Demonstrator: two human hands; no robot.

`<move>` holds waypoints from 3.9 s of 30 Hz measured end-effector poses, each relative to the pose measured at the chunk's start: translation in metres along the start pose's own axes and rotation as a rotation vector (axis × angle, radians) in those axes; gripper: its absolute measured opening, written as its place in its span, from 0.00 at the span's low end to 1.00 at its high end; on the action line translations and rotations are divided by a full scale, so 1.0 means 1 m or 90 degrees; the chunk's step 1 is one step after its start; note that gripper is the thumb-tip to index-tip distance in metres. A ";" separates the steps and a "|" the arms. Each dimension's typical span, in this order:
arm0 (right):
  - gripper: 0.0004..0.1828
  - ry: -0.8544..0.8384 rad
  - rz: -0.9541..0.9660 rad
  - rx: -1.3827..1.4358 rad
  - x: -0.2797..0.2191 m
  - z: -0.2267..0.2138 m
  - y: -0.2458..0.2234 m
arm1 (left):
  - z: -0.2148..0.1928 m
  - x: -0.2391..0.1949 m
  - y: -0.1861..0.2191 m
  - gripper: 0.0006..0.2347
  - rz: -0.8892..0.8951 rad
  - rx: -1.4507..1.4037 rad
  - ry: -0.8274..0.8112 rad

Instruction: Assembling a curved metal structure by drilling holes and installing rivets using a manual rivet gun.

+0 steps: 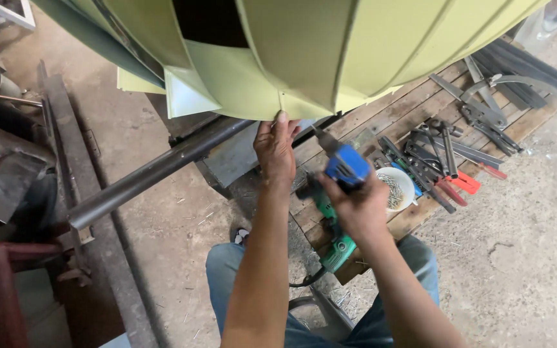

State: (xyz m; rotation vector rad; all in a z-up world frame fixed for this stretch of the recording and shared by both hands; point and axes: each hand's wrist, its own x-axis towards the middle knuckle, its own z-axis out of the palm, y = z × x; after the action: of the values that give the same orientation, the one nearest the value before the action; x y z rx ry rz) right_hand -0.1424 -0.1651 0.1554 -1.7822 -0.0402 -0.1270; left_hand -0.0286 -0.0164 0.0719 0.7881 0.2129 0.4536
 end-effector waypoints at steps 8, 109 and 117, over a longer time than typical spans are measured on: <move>0.27 0.077 -0.261 -0.298 0.033 0.063 -0.010 | -0.008 0.003 -0.005 0.10 0.021 -0.051 -0.063; 0.30 -0.093 -0.455 -0.739 0.067 -0.040 -0.039 | 0.052 -0.016 0.063 0.03 -0.163 -0.085 -0.139; 0.47 0.084 -0.648 -0.838 0.024 -0.023 -0.059 | 0.051 -0.023 0.091 0.04 -0.154 -0.004 -0.131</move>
State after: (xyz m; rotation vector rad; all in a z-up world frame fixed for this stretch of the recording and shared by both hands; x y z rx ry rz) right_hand -0.1261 -0.1758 0.2197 -2.8604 -0.9585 -1.2266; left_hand -0.0598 -0.0038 0.1729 0.7855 0.1123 0.1437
